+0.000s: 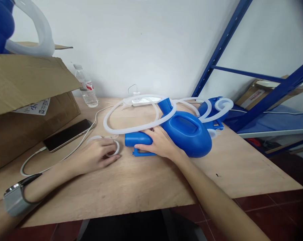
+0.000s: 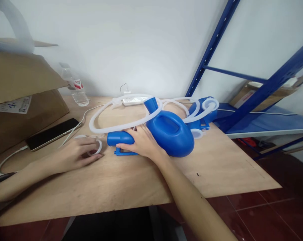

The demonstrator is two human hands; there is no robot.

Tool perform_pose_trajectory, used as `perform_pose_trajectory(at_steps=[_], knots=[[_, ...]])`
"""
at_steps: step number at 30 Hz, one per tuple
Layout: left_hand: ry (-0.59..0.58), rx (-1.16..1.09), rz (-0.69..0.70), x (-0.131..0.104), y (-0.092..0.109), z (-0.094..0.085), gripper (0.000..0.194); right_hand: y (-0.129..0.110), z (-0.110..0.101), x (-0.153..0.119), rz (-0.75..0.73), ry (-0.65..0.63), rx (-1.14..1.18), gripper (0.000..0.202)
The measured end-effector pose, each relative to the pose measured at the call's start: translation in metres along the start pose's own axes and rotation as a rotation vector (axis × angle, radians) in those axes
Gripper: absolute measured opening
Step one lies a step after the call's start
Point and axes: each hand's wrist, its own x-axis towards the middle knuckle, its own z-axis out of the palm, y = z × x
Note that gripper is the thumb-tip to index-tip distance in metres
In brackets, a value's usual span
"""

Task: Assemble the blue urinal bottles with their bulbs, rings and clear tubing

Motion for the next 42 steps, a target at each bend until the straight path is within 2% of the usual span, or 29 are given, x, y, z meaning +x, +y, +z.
perform_pose_trajectory(at_steps=[5,12,17,20,23,26,29,32,37,42], knots=[[0.038,0.118,0.056,-0.004,-0.007,0.008,0.028,-0.008,0.018,0.015,0.182,0.081,0.076,0.073],[0.099,0.162,0.046,-0.006,-0.009,0.013,0.027,-0.024,0.034,0.049,-0.006,0.09,0.023,0.061],[0.123,0.121,0.001,-0.004,-0.006,0.017,0.027,-0.017,0.049,0.082,0.076,0.001,-0.07,0.063],[0.143,0.085,-0.045,-0.004,-0.007,0.019,0.029,-0.011,0.052,0.091,0.147,-0.032,-0.085,0.067],[0.163,0.095,-0.065,-0.004,-0.008,0.019,0.032,-0.01,0.045,0.083,0.144,-0.017,-0.121,0.071],[0.171,0.113,-0.054,-0.004,-0.009,0.017,0.032,-0.01,0.03,0.06,0.108,-0.043,-0.213,0.07],[0.183,0.096,-0.056,-0.003,-0.009,0.016,0.033,-0.003,0.017,0.036,0.123,-0.152,-0.291,0.071],[0.194,0.089,-0.074,-0.002,-0.009,0.014,0.036,0.008,0.014,0.02,0.154,-0.282,-0.242,0.075],[0.187,0.054,-0.086,-0.003,-0.011,0.013,0.036,0.014,0.019,0.016,0.073,-0.217,-0.167,0.062],[0.141,-0.068,-0.144,-0.006,-0.014,0.017,0.036,0.008,0.013,0.018,0.1,-0.21,-0.179,0.047]])
